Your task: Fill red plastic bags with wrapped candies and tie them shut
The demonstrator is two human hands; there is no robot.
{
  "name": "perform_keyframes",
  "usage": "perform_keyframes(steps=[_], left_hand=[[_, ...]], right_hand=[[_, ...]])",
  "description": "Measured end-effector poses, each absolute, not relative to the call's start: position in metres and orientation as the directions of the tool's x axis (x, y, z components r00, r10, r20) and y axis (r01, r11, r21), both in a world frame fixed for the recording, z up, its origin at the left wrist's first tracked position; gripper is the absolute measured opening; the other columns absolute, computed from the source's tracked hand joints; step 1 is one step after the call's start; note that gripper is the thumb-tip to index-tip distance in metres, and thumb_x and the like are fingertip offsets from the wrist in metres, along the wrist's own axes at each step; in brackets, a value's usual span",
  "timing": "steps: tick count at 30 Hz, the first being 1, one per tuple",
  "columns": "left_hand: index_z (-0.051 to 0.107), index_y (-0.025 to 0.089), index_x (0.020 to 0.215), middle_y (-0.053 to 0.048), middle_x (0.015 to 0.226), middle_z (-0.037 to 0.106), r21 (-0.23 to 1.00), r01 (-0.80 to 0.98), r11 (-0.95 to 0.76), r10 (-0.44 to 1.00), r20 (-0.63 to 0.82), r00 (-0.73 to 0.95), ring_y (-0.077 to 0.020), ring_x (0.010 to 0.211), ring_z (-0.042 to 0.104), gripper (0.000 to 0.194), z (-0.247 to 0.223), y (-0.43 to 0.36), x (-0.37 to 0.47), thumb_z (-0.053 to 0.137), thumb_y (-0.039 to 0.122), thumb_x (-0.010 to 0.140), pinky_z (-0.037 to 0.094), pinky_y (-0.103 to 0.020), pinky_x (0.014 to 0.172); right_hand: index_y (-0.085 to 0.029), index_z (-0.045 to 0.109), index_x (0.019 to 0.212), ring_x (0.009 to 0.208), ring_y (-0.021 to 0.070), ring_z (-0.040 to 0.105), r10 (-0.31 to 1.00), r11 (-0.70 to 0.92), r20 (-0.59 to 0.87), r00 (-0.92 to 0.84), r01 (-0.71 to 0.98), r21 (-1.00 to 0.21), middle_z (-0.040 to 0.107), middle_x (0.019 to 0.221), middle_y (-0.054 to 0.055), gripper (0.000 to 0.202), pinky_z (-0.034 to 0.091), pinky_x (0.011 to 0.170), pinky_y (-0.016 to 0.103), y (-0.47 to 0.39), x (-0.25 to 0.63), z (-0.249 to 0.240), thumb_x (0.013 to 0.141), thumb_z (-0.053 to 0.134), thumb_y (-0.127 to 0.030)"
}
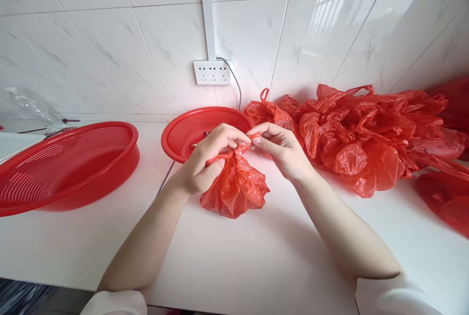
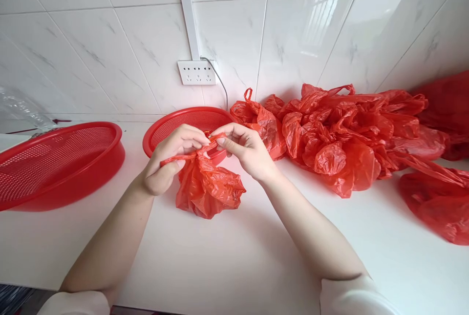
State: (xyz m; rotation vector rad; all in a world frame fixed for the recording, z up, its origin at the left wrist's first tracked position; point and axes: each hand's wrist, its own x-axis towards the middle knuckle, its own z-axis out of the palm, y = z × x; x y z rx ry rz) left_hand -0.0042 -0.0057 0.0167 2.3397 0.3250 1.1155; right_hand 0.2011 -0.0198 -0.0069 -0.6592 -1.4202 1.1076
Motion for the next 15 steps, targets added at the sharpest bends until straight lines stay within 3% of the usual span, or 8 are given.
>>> perform_keyframes(steps=[3, 7, 11, 15], left_hand=[[0.062, 0.018, 0.095, -0.007, 0.094, 0.06, 0.515, 0.133, -0.847, 0.517, 0.738, 0.432, -0.0208, 0.085, 0.058, 0.026, 0.016, -0.001, -0.003, 0.043, 0.014, 0.077, 0.052, -0.037, 0.078], [0.067, 0.017, 0.084, -0.005, 0.083, 0.068, 0.619, 0.194, -0.761, 0.644, 0.687, 0.336, -0.0176, 0.079, 0.063, 0.022, 0.018, -0.002, -0.001, 0.045, 0.016, 0.085, 0.053, -0.032, 0.074], [0.071, 0.017, 0.092, -0.007, 0.092, 0.072, 0.749, 0.179, -0.638, 0.761, 0.577, 0.297, -0.0192, 0.086, 0.069, 0.016, 0.022, -0.004, -0.001, 0.06, 0.022, 0.082, 0.057, -0.032, 0.076], [0.07, 0.016, 0.084, -0.005, 0.076, 0.069, 0.771, 0.188, -0.608, 0.781, 0.538, 0.317, -0.0142, 0.063, 0.064, 0.013, 0.026, 0.0, -0.011, 0.071, 0.024, 0.073, 0.056, -0.028, 0.061]], right_hand=[[-0.021, 0.065, 0.091, 0.064, 0.0094, 0.052, 0.913, 0.289, 0.366, -0.181, -0.346, -0.893, 0.059, 0.073, -0.002, 0.012, 0.04, 0.058, 0.023, -0.02, 0.198, -0.008, 0.08, 0.068, -0.026], [-0.022, 0.061, 0.09, 0.051, 0.0067, 0.038, 0.932, 0.148, 0.296, -0.208, -0.528, -0.836, 0.051, 0.068, -0.005, 0.015, 0.035, 0.051, 0.023, -0.019, 0.197, -0.006, 0.076, 0.065, -0.019], [-0.021, 0.057, 0.09, 0.049, 0.0073, 0.032, 0.96, 0.112, 0.234, -0.154, -0.554, -0.825, 0.047, 0.066, -0.005, 0.017, 0.03, 0.048, 0.023, -0.012, 0.201, -0.007, 0.074, 0.058, -0.018], [-0.021, 0.054, 0.095, 0.05, 0.0081, 0.034, 0.966, 0.109, 0.209, -0.152, -0.497, -0.861, 0.043, 0.064, -0.006, 0.021, 0.031, 0.049, 0.023, -0.006, 0.204, -0.011, 0.074, 0.056, -0.019]])
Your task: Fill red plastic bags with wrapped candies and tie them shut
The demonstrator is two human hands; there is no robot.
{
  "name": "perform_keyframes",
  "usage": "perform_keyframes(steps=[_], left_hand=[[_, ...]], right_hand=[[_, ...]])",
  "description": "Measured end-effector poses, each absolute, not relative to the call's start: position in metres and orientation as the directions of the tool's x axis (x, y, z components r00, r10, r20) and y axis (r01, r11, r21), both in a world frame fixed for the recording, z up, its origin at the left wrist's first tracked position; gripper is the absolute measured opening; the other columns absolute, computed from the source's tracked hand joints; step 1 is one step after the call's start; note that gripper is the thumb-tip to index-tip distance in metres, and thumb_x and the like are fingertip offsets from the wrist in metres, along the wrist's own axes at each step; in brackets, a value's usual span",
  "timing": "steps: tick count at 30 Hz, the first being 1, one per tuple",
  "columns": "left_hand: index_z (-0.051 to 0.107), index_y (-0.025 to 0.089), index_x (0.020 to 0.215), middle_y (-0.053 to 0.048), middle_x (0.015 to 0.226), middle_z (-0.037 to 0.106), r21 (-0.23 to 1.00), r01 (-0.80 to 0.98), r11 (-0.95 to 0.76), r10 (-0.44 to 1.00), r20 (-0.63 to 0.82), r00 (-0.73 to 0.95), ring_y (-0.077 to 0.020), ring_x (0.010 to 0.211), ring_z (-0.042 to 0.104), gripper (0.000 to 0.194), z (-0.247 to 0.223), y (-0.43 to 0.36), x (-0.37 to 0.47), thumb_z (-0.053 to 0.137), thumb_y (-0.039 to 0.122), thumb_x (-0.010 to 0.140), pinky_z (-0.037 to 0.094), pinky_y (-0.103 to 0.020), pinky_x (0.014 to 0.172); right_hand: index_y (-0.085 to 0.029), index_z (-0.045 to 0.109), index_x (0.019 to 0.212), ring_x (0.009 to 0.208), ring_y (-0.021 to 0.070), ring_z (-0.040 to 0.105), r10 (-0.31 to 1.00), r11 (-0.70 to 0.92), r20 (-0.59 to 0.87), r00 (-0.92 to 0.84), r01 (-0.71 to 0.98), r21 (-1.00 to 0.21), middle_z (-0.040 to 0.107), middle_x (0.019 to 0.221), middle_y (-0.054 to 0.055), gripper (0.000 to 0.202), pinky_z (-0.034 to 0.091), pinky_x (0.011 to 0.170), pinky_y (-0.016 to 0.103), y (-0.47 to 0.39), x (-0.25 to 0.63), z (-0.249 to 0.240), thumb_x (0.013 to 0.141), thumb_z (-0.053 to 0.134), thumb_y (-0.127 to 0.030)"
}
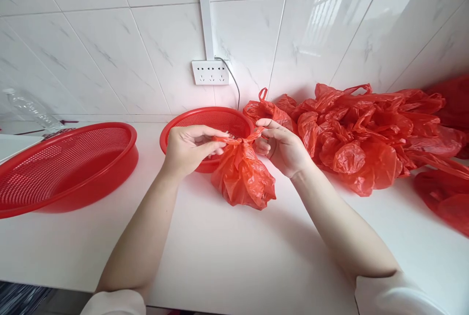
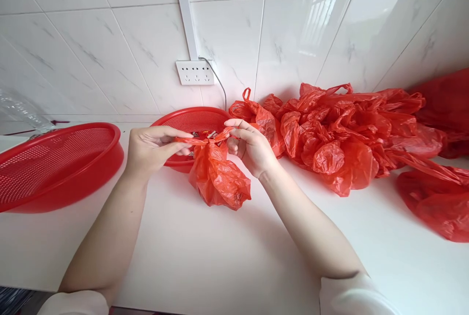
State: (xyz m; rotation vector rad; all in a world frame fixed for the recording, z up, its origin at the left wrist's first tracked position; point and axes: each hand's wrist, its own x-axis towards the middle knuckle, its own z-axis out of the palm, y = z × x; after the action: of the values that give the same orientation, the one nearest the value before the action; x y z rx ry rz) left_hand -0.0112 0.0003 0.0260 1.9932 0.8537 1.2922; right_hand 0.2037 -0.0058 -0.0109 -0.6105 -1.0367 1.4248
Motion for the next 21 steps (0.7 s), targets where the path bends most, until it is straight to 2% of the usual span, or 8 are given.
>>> perform_keyframes(steps=[2, 5, 7, 10, 13, 15, 18, 21], left_hand=[[0.066, 0.016, 0.076, -0.002, 0.068, 0.063, 0.758, 0.187, -0.625, 0.735, 0.49, 0.468, -0.0106, 0.057, 0.056, 0.01, 0.03, 0.003, -0.02, 0.071, 0.024, 0.074, 0.049, -0.024, 0.053], [0.058, 0.017, 0.071, 0.0, 0.064, 0.054, 0.743, 0.248, -0.622, 0.627, 0.282, 0.727, -0.0094, 0.057, 0.047, 0.014, 0.038, 0.004, -0.035, 0.065, 0.026, 0.079, 0.041, -0.022, 0.052], [0.056, 0.017, 0.074, 0.0, 0.065, 0.052, 0.705, 0.337, -0.624, 0.601, 0.158, 0.783, -0.01, 0.059, 0.045, 0.015, 0.045, 0.002, -0.043, 0.06, 0.029, 0.082, 0.039, -0.022, 0.053], [0.057, 0.02, 0.082, 0.001, 0.065, 0.049, 0.641, 0.475, -0.603, 0.65, 0.05, 0.758, -0.0104, 0.058, 0.043, 0.015, 0.055, -0.004, -0.053, 0.055, 0.034, 0.086, 0.036, -0.022, 0.052], [0.061, 0.022, 0.088, 0.001, 0.066, 0.05, 0.619, 0.564, -0.547, 0.679, -0.065, 0.731, -0.0109, 0.059, 0.044, 0.016, 0.062, -0.008, -0.061, 0.055, 0.037, 0.086, 0.037, -0.021, 0.052], [0.064, 0.023, 0.087, 0.0, 0.066, 0.053, 0.622, 0.611, -0.489, 0.696, -0.144, 0.704, -0.0115, 0.057, 0.046, 0.019, 0.064, -0.009, -0.066, 0.057, 0.04, 0.084, 0.039, -0.022, 0.051], [0.064, 0.02, 0.062, -0.002, 0.051, 0.049, 0.642, 0.677, -0.361, 0.764, -0.212, 0.609, -0.0168, 0.06, 0.053, 0.038, 0.065, -0.004, -0.074, 0.052, 0.047, 0.086, 0.04, -0.024, 0.05], [0.047, 0.021, 0.038, -0.006, 0.039, 0.04, 0.648, 0.72, -0.25, 0.813, -0.263, 0.519, -0.0257, 0.077, 0.061, 0.06, 0.06, 0.004, -0.078, 0.044, 0.055, 0.087, 0.045, -0.027, 0.054]], right_hand=[[-0.021, 0.054, 0.096, 0.049, 0.0079, 0.033, 0.966, 0.106, 0.201, -0.165, -0.457, -0.883, 0.044, 0.065, -0.005, 0.021, 0.029, 0.048, 0.023, -0.005, 0.204, -0.011, 0.074, 0.055, -0.02], [-0.021, 0.054, 0.092, 0.047, 0.008, 0.03, 0.961, 0.157, 0.232, -0.15, -0.393, -0.906, 0.037, 0.059, -0.006, 0.02, 0.024, 0.045, 0.023, -0.008, 0.208, -0.006, 0.072, 0.054, -0.018], [-0.022, 0.056, 0.093, 0.047, 0.0089, 0.034, 0.949, 0.248, 0.292, -0.119, -0.29, -0.924, 0.036, 0.055, -0.006, 0.02, 0.023, 0.045, 0.022, -0.012, 0.216, 0.0, 0.074, 0.054, -0.02], [-0.023, 0.06, 0.098, 0.045, 0.0102, 0.04, 0.932, 0.352, 0.353, -0.083, -0.025, -0.936, 0.046, 0.052, -0.004, 0.02, 0.024, 0.044, 0.024, -0.016, 0.234, 0.009, 0.085, 0.053, -0.036], [-0.022, 0.063, 0.094, 0.039, 0.0091, 0.036, 0.947, 0.32, 0.316, -0.05, 0.18, -0.93, 0.052, 0.049, -0.002, 0.042, 0.025, 0.043, 0.025, -0.017, 0.255, 0.015, 0.088, 0.045, -0.06], [-0.022, 0.065, 0.091, 0.036, 0.0087, 0.033, 0.957, 0.279, 0.289, -0.003, 0.266, -0.923, 0.051, 0.046, -0.002, 0.054, 0.027, 0.043, 0.026, -0.016, 0.271, 0.016, 0.087, 0.038, -0.068], [-0.02, 0.068, 0.087, 0.037, 0.0097, 0.037, 0.953, 0.217, 0.278, 0.121, 0.366, -0.905, 0.048, 0.041, -0.001, 0.062, 0.031, 0.046, 0.028, -0.013, 0.298, 0.016, 0.089, 0.031, -0.069], [-0.016, 0.07, 0.085, 0.043, 0.0112, 0.046, 0.948, 0.123, 0.233, 0.215, 0.427, -0.896, 0.046, 0.044, 0.001, 0.064, 0.036, 0.053, 0.031, -0.01, 0.321, 0.013, 0.091, 0.03, -0.066]])
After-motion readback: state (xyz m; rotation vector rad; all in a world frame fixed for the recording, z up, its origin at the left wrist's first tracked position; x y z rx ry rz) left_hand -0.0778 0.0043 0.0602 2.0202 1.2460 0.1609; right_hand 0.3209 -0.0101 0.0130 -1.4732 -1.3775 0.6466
